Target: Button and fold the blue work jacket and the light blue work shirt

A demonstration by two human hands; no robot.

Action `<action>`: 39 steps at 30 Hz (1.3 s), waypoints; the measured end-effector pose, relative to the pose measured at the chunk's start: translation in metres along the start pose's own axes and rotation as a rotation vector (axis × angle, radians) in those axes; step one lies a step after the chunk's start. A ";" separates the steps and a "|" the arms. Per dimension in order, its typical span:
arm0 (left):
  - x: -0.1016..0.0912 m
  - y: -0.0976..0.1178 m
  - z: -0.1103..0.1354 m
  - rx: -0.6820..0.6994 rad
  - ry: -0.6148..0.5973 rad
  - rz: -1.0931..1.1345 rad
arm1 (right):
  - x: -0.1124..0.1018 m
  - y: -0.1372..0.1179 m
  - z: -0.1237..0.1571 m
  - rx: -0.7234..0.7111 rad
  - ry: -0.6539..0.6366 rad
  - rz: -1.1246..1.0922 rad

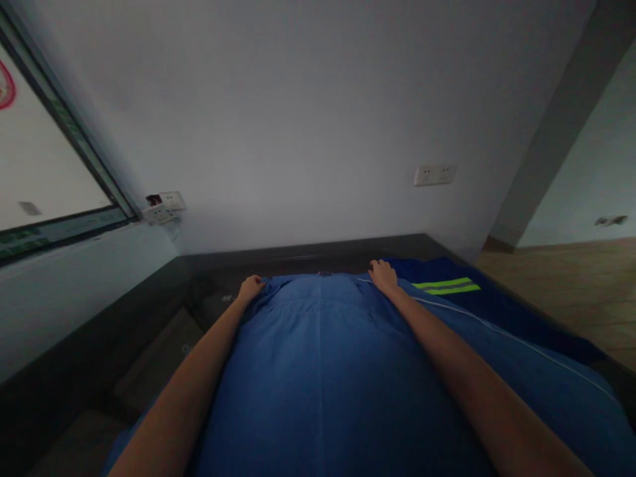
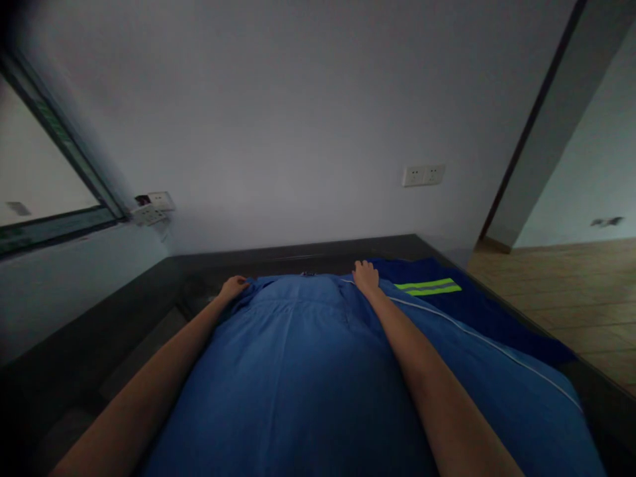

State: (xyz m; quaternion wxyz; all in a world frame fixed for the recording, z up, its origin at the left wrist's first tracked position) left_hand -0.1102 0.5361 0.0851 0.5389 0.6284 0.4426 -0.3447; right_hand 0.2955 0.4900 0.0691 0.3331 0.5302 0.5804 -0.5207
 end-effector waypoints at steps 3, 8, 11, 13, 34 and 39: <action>0.020 -0.018 -0.007 -0.067 0.035 -0.007 | 0.021 -0.014 0.001 -0.123 -0.001 -0.008; 0.013 -0.024 -0.016 -0.120 0.143 -0.015 | 0.050 -0.031 0.009 -0.328 -0.108 -0.017; 0.007 -0.009 -0.007 -0.092 0.238 -0.051 | 0.068 -0.025 0.012 -0.305 -0.173 0.002; 0.012 0.014 0.005 0.037 0.282 -0.098 | 0.076 -0.020 0.011 -0.278 -0.207 0.012; 0.124 0.069 0.041 0.358 -0.176 -0.246 | 0.088 -0.026 0.000 -0.188 -0.345 0.077; 0.127 0.069 0.035 0.344 -0.167 -0.280 | 0.093 -0.025 0.001 -0.174 -0.296 0.088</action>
Point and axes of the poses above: each hand's wrist, its own z-axis away from the middle knuckle, its own x-axis out of the palm, y = z × x, the point moved 4 cm from there along -z, towards the middle knuckle, and after that the axes turned 2 degrees about -z, right-handed, at the moved point
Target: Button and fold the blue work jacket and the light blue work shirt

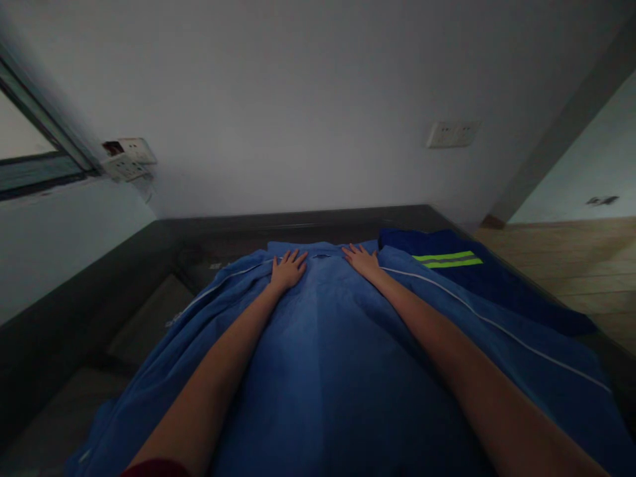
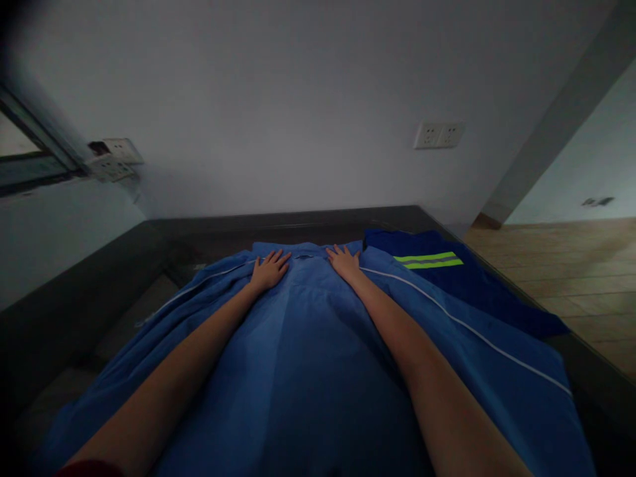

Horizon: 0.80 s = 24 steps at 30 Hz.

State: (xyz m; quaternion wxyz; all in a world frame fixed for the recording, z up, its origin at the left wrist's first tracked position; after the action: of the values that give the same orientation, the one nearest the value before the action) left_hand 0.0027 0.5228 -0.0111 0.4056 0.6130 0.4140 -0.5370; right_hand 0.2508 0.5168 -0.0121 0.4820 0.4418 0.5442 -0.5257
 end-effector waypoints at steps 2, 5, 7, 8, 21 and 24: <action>0.000 0.000 -0.001 -0.001 0.001 0.003 | 0.001 0.000 -0.001 0.005 0.008 0.002; 0.000 -0.001 -0.001 -0.005 0.002 0.020 | 0.002 0.002 -0.005 0.011 0.011 0.003; 0.000 -0.001 -0.001 -0.010 -0.003 0.027 | 0.002 0.003 -0.008 0.014 0.008 0.001; 0.001 -0.001 -0.001 -0.012 -0.005 0.028 | 0.002 0.003 -0.009 0.016 0.007 0.000; -0.014 -0.003 -0.005 -0.011 0.064 0.136 | -0.021 -0.008 0.010 0.044 0.066 -0.026; -0.046 -0.011 0.008 0.021 0.153 0.204 | -0.040 -0.004 0.032 -0.012 0.116 -0.054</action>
State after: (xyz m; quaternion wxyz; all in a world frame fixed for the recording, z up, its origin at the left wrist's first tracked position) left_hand -0.0141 0.5160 0.0330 0.4188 0.6953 0.3737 -0.4490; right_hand 0.2543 0.4853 0.0291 0.4379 0.4540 0.5859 -0.5088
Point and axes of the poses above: each hand's wrist, its own z-axis away from the middle knuckle, its own x-axis out of the palm, y = z × x, the point moved 4 cm from there along -z, towards the middle knuckle, and after that the axes turned 2 degrees about -z, right-handed, at the moved point
